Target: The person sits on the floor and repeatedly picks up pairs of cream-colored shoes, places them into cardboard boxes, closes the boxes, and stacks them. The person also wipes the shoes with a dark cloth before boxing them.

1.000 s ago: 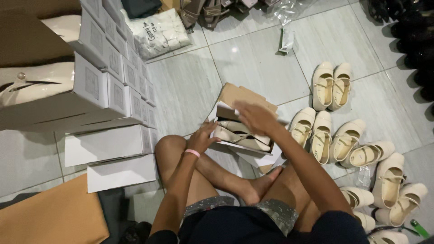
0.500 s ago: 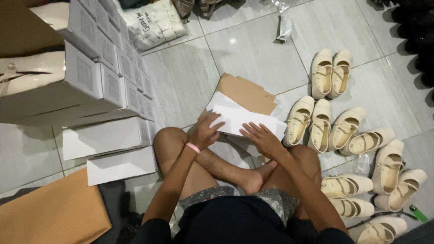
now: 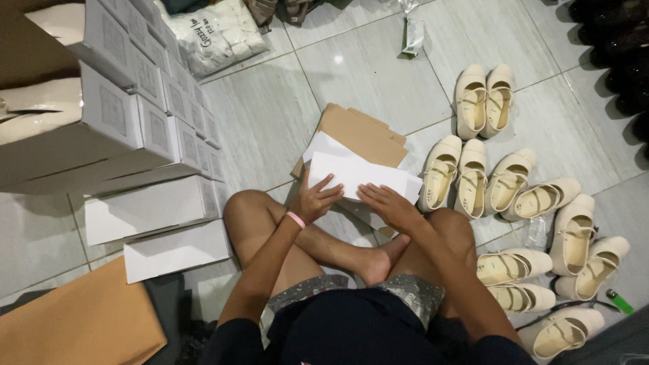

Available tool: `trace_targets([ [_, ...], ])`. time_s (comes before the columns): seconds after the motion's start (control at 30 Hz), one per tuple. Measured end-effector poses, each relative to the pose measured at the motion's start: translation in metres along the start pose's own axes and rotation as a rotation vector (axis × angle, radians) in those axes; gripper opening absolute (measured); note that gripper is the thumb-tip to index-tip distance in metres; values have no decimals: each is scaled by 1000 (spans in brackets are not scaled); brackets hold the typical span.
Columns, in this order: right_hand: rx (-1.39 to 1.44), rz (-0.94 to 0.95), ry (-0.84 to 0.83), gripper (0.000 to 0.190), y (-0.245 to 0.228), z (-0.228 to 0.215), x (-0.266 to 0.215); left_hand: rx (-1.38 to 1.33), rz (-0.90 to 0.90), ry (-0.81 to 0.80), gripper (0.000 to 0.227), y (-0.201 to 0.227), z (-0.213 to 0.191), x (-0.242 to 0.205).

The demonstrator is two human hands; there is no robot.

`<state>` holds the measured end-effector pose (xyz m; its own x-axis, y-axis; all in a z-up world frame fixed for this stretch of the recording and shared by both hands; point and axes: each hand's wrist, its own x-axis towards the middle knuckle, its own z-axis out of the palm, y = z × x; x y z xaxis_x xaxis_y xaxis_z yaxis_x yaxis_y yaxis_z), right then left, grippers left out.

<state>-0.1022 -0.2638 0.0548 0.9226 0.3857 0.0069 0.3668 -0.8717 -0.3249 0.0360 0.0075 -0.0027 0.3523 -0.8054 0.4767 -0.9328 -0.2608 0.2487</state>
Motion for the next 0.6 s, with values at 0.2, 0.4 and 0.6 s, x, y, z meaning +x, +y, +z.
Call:
trace_targets([
  [0.2,34,-1,184,65,-2,-4,-14,83,119,62,14,-10,11,-1],
  [0.4,121,4,257,59,-8,-7,-8,124,131,43,10,3,4,-2],
  [0.6,204,58,313,57,-9,-6,-6,99,-17,-76,12,30,-6,13],
])
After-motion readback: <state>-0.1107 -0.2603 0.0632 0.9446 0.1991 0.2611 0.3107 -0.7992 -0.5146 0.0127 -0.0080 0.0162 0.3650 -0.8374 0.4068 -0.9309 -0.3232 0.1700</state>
